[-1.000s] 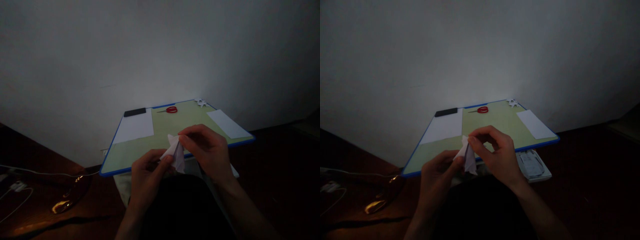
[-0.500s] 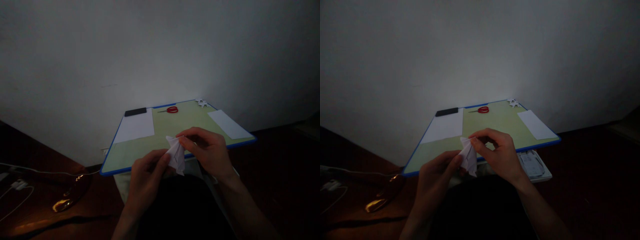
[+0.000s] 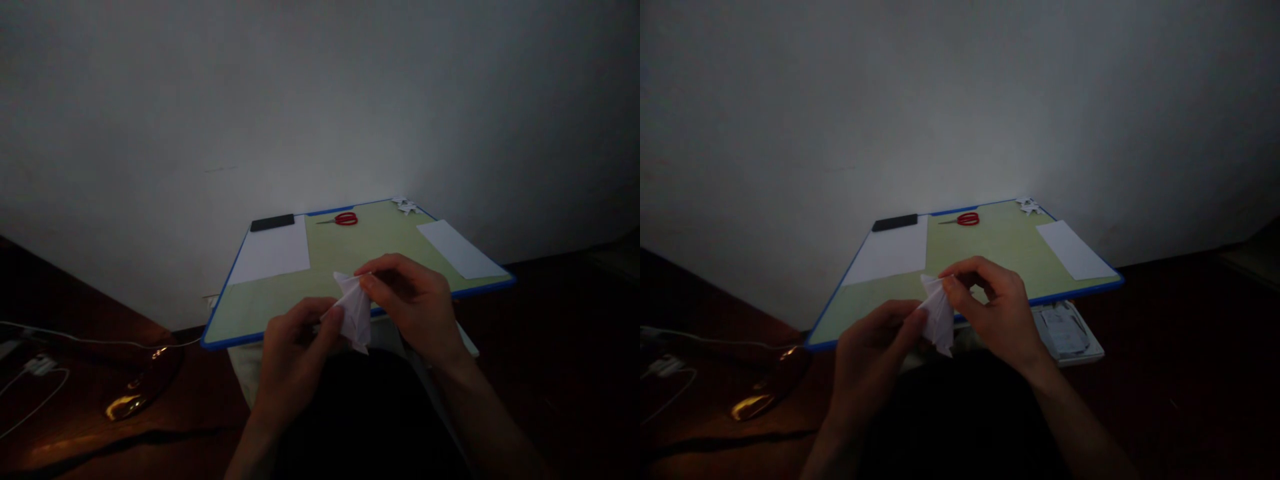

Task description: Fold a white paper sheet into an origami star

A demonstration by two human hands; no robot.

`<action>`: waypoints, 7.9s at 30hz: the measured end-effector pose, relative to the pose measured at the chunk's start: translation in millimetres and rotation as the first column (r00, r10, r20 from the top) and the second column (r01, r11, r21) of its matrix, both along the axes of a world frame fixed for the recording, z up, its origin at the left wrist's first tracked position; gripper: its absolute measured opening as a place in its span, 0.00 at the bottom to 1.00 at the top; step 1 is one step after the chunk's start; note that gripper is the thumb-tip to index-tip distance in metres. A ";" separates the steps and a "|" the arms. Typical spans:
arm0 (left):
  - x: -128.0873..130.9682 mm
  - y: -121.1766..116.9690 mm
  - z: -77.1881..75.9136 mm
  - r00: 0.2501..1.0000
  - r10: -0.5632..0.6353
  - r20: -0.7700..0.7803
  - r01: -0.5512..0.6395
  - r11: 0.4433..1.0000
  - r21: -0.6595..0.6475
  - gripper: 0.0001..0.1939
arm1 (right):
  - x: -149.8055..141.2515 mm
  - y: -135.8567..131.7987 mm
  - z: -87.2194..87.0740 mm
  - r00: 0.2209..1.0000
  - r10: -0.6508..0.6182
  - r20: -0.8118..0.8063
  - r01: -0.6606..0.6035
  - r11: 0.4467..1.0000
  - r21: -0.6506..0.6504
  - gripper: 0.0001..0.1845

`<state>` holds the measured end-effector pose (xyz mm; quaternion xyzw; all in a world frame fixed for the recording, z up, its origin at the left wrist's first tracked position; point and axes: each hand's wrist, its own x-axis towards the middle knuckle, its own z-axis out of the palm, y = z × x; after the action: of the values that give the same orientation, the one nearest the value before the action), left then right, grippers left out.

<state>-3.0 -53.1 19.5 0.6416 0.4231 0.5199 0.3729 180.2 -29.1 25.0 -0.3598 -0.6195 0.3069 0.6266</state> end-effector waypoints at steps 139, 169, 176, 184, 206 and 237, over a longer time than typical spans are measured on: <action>19.6 38.4 2.0 0.974 -0.158 0.164 0.159 0.987 0.005 0.06 | 2.8 20.0 -8.8 0.970 -0.096 -0.224 0.147 0.963 0.225 0.07; 15.1 32.9 2.3 0.953 -0.039 0.299 0.035 0.999 0.019 0.08 | 2.2 20.1 -13.6 0.976 0.004 -0.216 0.036 0.983 0.179 0.05; 16.7 36.5 -3.6 0.924 -0.041 0.381 0.011 0.997 0.081 0.07 | -0.1 20.8 -14.2 0.915 0.109 -0.389 -0.078 0.992 0.095 0.23; 17.6 33.4 -0.7 0.957 -0.031 0.290 -0.025 0.982 0.188 0.07 | -2.3 18.9 -13.3 0.915 0.024 -0.402 0.016 0.995 0.096 0.08; 29.7 36.1 -1.6 0.920 -0.137 0.367 0.085 0.985 0.152 0.29 | -13.9 24.1 -14.3 0.859 -0.127 -0.495 0.160 0.987 0.025 0.07; 33.4 40.6 -2.2 0.900 0.115 0.420 -0.087 0.993 -0.084 0.19 | 12.5 14.6 -12.6 0.961 0.026 0.277 -0.084 0.977 0.197 0.03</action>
<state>30.4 -12.5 17.3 0.4785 0.3809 0.6518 0.4484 192.7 -14.6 12.4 -0.3138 -0.7382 0.2056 0.5606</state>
